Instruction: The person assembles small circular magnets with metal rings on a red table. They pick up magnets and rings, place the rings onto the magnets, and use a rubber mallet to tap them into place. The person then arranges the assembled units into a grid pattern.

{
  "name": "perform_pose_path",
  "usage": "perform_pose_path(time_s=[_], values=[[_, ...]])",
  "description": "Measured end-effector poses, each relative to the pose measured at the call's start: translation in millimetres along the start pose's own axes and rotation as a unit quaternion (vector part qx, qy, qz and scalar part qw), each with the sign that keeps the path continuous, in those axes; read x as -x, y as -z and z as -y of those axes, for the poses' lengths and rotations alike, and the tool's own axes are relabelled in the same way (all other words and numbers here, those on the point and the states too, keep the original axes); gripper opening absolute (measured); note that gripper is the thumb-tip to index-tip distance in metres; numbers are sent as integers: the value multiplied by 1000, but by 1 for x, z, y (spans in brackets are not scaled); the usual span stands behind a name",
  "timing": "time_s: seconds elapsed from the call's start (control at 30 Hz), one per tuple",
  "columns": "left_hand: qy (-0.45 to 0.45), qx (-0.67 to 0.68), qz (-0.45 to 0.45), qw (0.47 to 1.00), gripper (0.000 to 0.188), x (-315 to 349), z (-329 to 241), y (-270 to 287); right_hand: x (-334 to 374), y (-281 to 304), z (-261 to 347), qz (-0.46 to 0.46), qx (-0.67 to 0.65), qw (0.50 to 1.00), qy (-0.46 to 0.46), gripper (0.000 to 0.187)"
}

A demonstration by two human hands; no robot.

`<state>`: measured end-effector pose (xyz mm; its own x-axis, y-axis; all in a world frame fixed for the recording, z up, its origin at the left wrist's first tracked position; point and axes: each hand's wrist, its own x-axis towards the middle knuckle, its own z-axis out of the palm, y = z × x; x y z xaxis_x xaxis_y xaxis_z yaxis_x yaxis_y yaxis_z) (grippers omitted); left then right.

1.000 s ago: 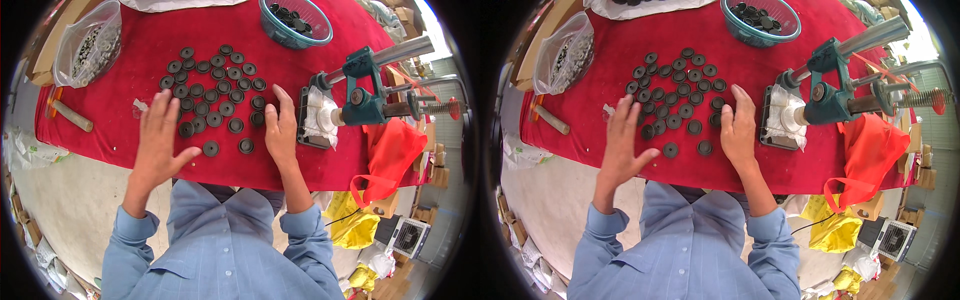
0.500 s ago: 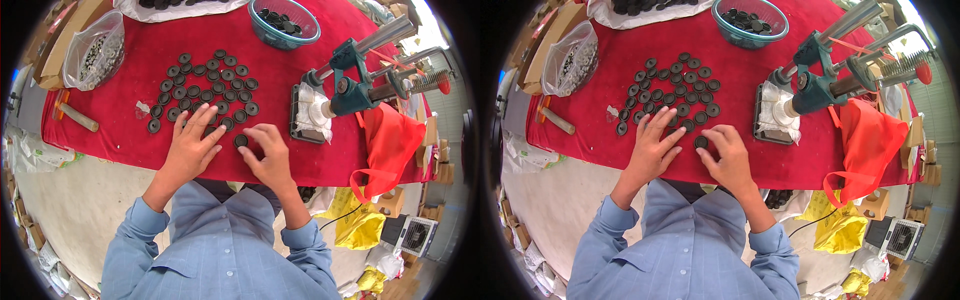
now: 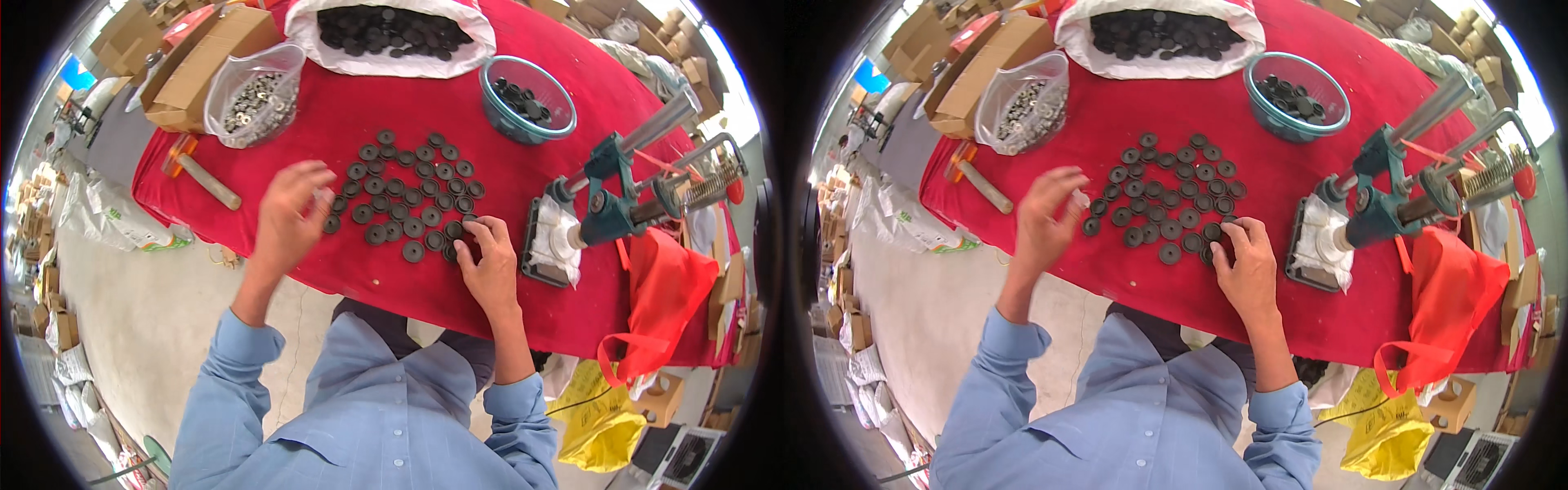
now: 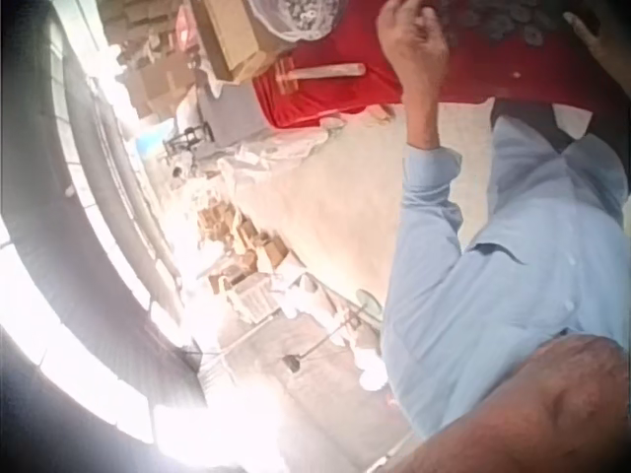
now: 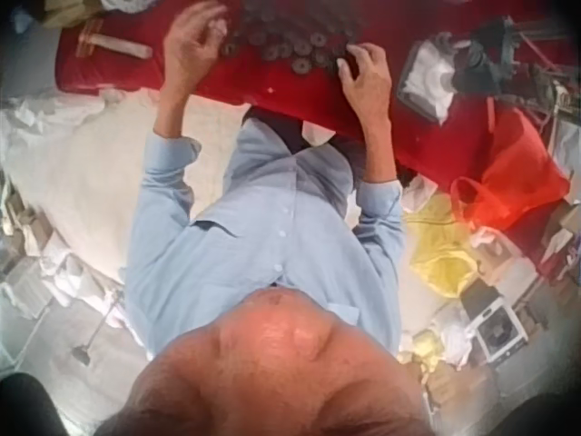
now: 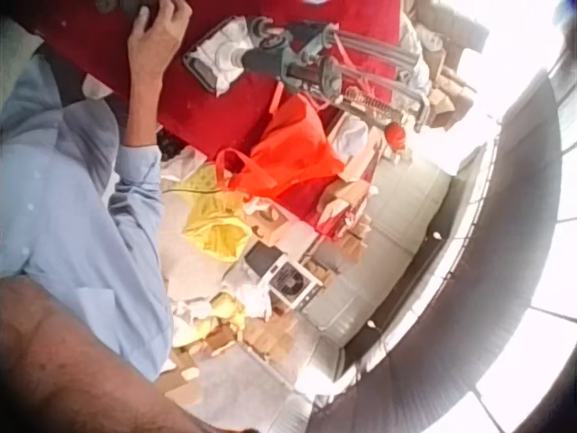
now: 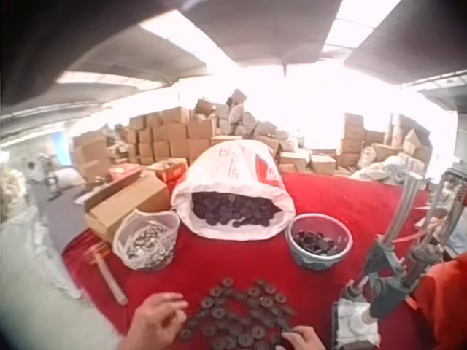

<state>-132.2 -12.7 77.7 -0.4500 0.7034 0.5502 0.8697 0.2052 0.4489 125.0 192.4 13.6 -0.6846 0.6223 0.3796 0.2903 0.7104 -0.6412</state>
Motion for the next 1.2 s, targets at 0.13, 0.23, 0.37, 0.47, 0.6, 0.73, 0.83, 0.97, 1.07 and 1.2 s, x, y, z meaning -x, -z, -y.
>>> perform_pose_path(time_s=[0.13, 0.23, 0.37, 0.47, 0.6, 0.73, 0.83, 0.97, 1.07, 1.2], values=[[55, -74, -76, 993, 20, -65, 76, 50, -17, -2, 5, -55, -60, 996, 25, 26], [93, -168, -11, 981, 28, -128, 151, 64, -20, 3, -3, -94, -87, 991, -28, 22], [146, -229, 205, 940, 46, -191, 233, 53, -13, 4, -23, -142, -92, 985, -39, 20], [55, -370, 190, 908, 60, -178, 281, 19, -5, 1, -32, -137, -141, 978, -76, 18], [130, -382, 130, 906, 68, -166, 262, -29, -5, 7, -23, -124, -139, 978, -93, 18], [70, -392, 76, 914, 53, -152, 239, -27, -7, 7, -23, -118, -131, 982, -74, 18], [38, -369, 42, 928, 42, -149, 244, -24, -7, 6, -24, -120, -125, 983, -64, 18], [44, -356, 30, 933, 33, -148, 239, -27, -7, 6, -22, -125, -141, 979, -74, 17], [36, -359, 32, 932, 30, -144, 237, -23, -7, 7, -22, -125, -141, 979, -72, 16], [35, -390, 54, 919, 28, -139, 222, -29, -6, 8, -24, -127, -139, 979, -75, 16]])
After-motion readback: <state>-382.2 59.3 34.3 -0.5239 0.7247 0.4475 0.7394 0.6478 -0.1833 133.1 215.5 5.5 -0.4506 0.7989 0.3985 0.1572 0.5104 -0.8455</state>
